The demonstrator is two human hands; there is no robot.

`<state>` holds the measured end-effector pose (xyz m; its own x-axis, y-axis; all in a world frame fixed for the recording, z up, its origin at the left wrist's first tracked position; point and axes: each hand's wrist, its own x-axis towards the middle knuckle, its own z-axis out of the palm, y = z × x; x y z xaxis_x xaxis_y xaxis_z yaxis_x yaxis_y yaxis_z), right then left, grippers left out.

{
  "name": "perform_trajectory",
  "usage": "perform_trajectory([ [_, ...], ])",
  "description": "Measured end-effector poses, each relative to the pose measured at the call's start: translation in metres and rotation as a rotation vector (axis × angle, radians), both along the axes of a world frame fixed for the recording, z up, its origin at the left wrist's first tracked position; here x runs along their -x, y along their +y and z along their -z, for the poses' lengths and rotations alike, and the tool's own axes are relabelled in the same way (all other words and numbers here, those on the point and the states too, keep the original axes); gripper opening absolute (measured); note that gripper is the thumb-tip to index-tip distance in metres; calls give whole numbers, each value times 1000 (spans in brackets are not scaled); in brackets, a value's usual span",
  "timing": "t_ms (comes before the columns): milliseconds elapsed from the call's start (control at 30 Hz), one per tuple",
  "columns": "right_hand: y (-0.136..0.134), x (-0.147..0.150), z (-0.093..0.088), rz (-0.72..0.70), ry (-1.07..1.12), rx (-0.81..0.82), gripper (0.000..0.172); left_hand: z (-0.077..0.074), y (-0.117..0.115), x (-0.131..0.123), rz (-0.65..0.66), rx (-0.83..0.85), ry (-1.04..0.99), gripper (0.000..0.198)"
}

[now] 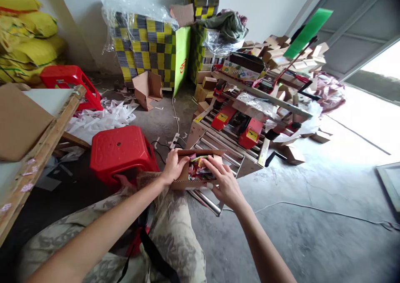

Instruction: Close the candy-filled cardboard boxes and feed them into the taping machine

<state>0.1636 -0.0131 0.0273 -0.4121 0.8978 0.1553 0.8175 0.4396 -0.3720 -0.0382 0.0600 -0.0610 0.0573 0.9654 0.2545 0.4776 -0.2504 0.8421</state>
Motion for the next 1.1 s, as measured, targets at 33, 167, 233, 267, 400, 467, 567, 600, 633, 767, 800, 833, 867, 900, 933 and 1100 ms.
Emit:
perform_trajectory([
  [33,5,-1,-3,-20,-41,34,61,1,-1,0,-19,-9,-4,31],
  [167,21,-4,-6,33,-162,130,42,-1,-7,-2,-49,-48,-39,30],
  [233,29,-3,-2,51,-227,187,39,-6,-9,-2,-23,-63,-125,33],
  [267,34,-2,1,51,-257,214,40,-8,-10,-3,-10,-58,-188,35],
  [400,45,4,18,119,-301,180,36,-17,-13,-9,-30,60,-515,44],
  [467,44,6,27,192,-266,69,32,-20,-20,-13,-61,109,-629,51],
  [567,40,2,40,259,-141,-80,25,-23,-40,-14,-37,20,-566,49],
  [600,40,-1,42,299,-80,-113,23,-24,-50,-13,16,-32,-499,47],
  [633,40,-5,44,353,-19,-141,20,-24,-62,-13,89,-84,-426,46],
  [767,48,-20,48,577,144,-206,24,-20,-107,-17,292,-206,-182,40],
  [800,50,-22,49,597,167,-202,28,-19,-115,-19,273,-214,-155,38],
  [833,50,-23,51,615,198,-191,32,-17,-121,-22,240,-210,-142,38],
  [867,48,-23,54,631,232,-171,36,-16,-124,-23,208,-198,-136,41],
  [900,43,-22,57,646,265,-145,40,-16,-125,-25,188,-187,-128,47],
  [933,35,-22,61,658,290,-116,45,-16,-124,-25,188,-178,-110,53],
  [1100,-35,-16,78,652,687,160,62,-24,-114,-28,394,-229,64,66],
])
